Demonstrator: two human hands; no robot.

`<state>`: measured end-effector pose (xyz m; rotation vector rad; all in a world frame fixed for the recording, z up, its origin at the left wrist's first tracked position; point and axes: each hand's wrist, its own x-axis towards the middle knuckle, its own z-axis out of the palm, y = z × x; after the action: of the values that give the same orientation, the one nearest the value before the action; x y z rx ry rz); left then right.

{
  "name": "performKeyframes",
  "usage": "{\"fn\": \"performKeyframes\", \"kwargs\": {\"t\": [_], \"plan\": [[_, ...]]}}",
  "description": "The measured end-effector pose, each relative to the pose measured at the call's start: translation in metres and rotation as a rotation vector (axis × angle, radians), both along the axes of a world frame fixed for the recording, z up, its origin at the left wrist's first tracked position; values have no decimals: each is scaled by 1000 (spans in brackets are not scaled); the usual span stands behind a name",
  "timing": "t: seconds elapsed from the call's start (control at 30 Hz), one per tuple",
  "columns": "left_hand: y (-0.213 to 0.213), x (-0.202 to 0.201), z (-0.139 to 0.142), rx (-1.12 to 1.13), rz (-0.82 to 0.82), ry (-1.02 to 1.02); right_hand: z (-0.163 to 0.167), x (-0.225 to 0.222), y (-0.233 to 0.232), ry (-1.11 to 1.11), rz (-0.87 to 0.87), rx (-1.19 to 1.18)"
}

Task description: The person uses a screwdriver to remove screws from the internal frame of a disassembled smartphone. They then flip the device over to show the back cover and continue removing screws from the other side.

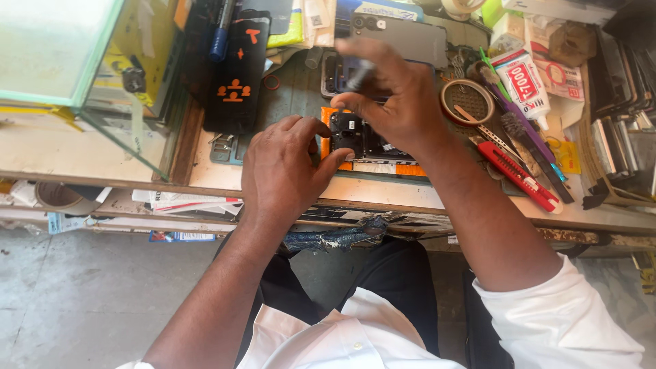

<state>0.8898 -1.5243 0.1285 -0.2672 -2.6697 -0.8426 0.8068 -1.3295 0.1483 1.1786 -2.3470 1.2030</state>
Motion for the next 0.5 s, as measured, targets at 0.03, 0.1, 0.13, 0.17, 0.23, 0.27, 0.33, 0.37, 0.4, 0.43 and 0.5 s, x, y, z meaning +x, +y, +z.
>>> {"fn": "performKeyframes", "kwargs": {"t": [0.03,0.1,0.13,0.17,0.23,0.27,0.33,0.37,0.4,0.43,0.5], "plan": [[0,0,0,4,-4,-2,1,0,0,-91,-19,39],[0,0,-1,10,-3,-9,2,1,1,-276,-47,114],[0,0,-2,5,-5,11,1,-1,1,-184,-37,76],[0,0,-2,-1,-6,30,1,-1,0,-91,-25,36],[0,0,-2,-12,-10,28,-1,-3,0,-66,52,-23],[0,0,-2,-15,-9,7,-1,-4,1,-134,118,-41],[0,-1,-3,-27,-9,10,-2,-5,1,-108,176,-41],[0,-1,-3,-36,-11,34,-3,-5,2,-14,166,-21],[-1,-1,-3,-46,-12,57,-3,-6,2,79,156,-3],[-1,-1,-3,-38,-8,38,-4,-6,3,45,193,-23],[-1,-1,-3,-23,-8,6,-5,-6,4,-17,261,-61]]}}
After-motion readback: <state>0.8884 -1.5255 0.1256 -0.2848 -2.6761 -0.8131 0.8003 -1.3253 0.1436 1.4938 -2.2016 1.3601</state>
